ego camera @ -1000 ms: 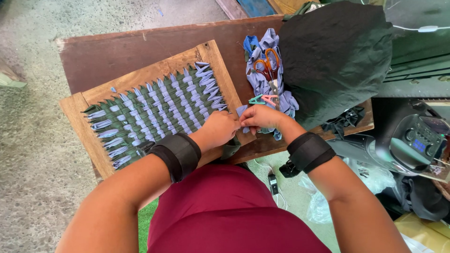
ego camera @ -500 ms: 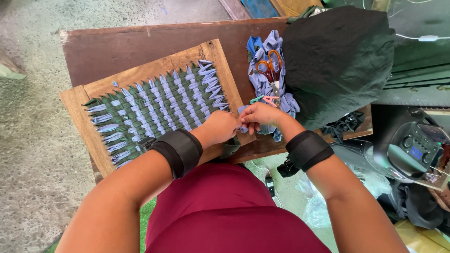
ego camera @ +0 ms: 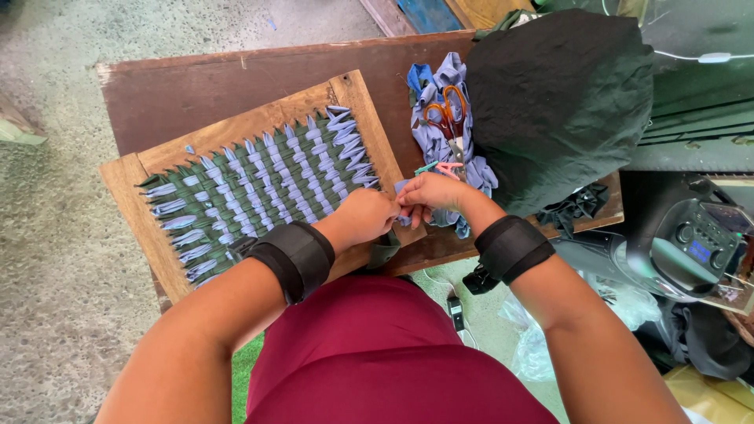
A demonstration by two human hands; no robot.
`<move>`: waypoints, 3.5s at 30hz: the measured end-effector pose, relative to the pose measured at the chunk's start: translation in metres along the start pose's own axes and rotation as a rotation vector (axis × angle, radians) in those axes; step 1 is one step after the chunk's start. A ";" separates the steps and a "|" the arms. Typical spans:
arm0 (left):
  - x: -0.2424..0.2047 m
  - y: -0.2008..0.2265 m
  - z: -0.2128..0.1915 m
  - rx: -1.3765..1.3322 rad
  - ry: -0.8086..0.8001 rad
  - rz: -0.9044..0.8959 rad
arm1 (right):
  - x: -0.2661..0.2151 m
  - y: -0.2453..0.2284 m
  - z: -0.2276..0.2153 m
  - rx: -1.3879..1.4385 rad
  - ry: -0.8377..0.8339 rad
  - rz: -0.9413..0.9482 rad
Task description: The person weaves fabric strips on a wooden loom frame by aligning the fabric with both hands, then rotating the frame and removing clothespins from the fabric with both hands.
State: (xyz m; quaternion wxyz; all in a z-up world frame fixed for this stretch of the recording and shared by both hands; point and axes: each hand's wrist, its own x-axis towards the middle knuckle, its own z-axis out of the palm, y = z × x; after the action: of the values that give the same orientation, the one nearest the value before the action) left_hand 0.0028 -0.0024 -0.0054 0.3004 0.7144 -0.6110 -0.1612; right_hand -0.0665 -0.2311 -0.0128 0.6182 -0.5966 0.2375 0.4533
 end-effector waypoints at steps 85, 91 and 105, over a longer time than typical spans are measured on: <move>-0.002 -0.026 0.005 -0.239 -0.029 -0.047 | -0.051 0.012 0.063 -1.006 0.649 -0.715; -0.002 -0.026 0.003 -0.298 0.013 -0.051 | -0.050 0.011 0.067 -1.036 0.764 -0.805; 0.004 -0.031 -0.015 -0.473 -0.143 -0.190 | -0.056 -0.008 0.079 -0.676 0.560 -0.708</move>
State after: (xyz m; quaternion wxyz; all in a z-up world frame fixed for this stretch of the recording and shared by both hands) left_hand 0.0368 -0.0007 -0.0131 0.3987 0.6654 -0.5060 -0.3772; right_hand -0.1063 -0.1707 0.0521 0.4203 -0.9023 0.0196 0.0935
